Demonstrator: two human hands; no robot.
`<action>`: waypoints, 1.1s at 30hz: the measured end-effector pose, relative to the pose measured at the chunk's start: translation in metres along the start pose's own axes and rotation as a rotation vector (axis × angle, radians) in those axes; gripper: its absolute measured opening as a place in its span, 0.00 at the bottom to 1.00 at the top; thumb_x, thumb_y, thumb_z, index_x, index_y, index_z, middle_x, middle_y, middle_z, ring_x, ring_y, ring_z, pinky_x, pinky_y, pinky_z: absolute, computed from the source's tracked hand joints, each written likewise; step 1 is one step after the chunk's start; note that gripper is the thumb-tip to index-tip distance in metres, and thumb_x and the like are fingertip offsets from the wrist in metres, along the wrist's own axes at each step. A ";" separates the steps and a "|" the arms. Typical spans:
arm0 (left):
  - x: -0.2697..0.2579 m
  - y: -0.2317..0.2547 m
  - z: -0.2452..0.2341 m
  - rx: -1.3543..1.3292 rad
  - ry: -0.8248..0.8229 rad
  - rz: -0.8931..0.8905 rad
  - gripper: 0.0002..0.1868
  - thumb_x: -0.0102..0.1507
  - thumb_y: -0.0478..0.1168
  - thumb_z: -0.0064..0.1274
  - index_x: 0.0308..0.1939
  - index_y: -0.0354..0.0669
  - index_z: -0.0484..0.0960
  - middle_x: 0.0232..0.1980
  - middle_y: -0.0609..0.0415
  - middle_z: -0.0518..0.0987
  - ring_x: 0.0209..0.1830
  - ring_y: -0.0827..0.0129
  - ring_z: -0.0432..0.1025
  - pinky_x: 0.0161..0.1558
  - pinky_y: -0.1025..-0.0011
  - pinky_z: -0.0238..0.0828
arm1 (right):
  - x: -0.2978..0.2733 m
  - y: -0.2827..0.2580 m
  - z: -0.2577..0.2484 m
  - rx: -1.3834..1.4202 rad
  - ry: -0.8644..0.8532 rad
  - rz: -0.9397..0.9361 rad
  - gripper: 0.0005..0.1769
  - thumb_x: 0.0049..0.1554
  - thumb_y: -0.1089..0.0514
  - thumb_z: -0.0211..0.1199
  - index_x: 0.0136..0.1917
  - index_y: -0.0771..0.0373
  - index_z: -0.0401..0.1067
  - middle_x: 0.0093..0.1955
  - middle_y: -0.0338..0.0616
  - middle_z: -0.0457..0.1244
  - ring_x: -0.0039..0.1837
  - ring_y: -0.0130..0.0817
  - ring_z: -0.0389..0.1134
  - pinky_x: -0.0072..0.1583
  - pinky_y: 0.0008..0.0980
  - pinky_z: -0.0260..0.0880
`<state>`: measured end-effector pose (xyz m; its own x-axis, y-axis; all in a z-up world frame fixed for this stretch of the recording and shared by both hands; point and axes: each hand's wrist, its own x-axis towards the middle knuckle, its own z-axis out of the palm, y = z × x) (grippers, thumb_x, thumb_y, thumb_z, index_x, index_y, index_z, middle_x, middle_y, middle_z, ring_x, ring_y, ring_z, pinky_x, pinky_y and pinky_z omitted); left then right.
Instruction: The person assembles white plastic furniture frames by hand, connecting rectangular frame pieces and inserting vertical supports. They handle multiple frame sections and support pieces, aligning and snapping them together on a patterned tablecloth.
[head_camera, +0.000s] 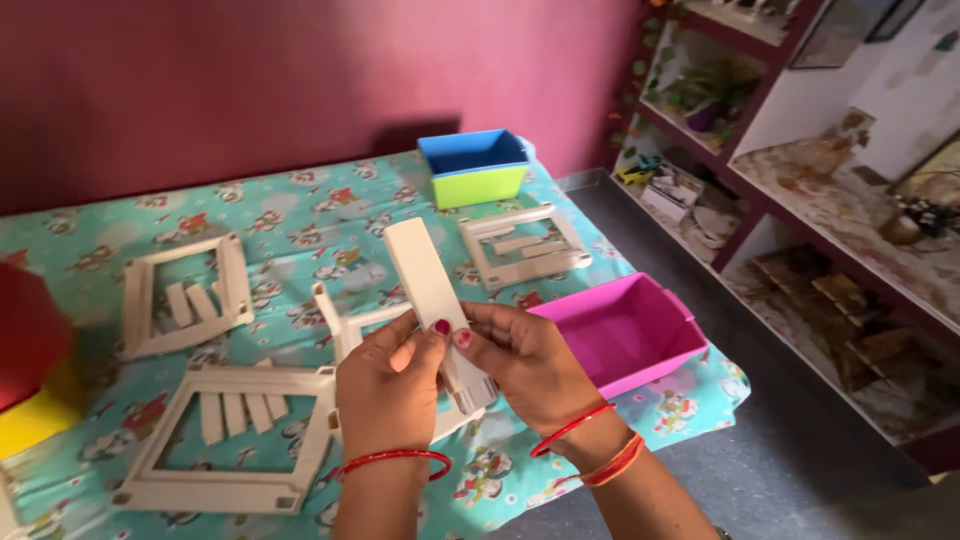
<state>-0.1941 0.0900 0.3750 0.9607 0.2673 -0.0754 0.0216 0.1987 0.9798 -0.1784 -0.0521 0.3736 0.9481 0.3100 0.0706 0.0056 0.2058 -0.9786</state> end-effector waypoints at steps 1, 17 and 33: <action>-0.002 -0.001 0.010 -0.002 0.000 -0.004 0.19 0.60 0.37 0.57 0.54 0.34 0.87 0.38 0.50 0.88 0.28 0.74 0.73 0.30 0.73 0.71 | -0.003 -0.003 -0.009 -0.010 0.004 -0.029 0.21 0.63 0.63 0.58 0.68 0.76 0.69 0.56 0.47 0.71 0.53 0.26 0.72 0.55 0.27 0.75; -0.049 -0.065 0.245 -0.018 -0.092 -0.118 0.19 0.60 0.36 0.55 0.54 0.33 0.87 0.34 0.54 0.84 0.27 0.78 0.71 0.30 0.76 0.70 | -0.077 -0.043 -0.236 -0.186 0.181 0.044 0.21 0.62 0.61 0.58 0.66 0.72 0.72 0.56 0.44 0.72 0.54 0.25 0.72 0.56 0.28 0.74; 0.006 -0.147 0.371 -0.080 -0.248 -0.211 0.18 0.62 0.36 0.54 0.54 0.33 0.85 0.41 0.52 0.87 0.35 0.76 0.78 0.35 0.75 0.76 | -0.056 -0.019 -0.376 -0.144 0.362 0.145 0.20 0.62 0.61 0.59 0.66 0.70 0.73 0.54 0.46 0.72 0.52 0.26 0.72 0.53 0.27 0.74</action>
<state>-0.0893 -0.2872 0.2995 0.9757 -0.0233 -0.2181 0.2148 0.3013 0.9290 -0.1124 -0.4228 0.3150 0.9928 -0.0250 -0.1174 -0.1163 0.0445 -0.9922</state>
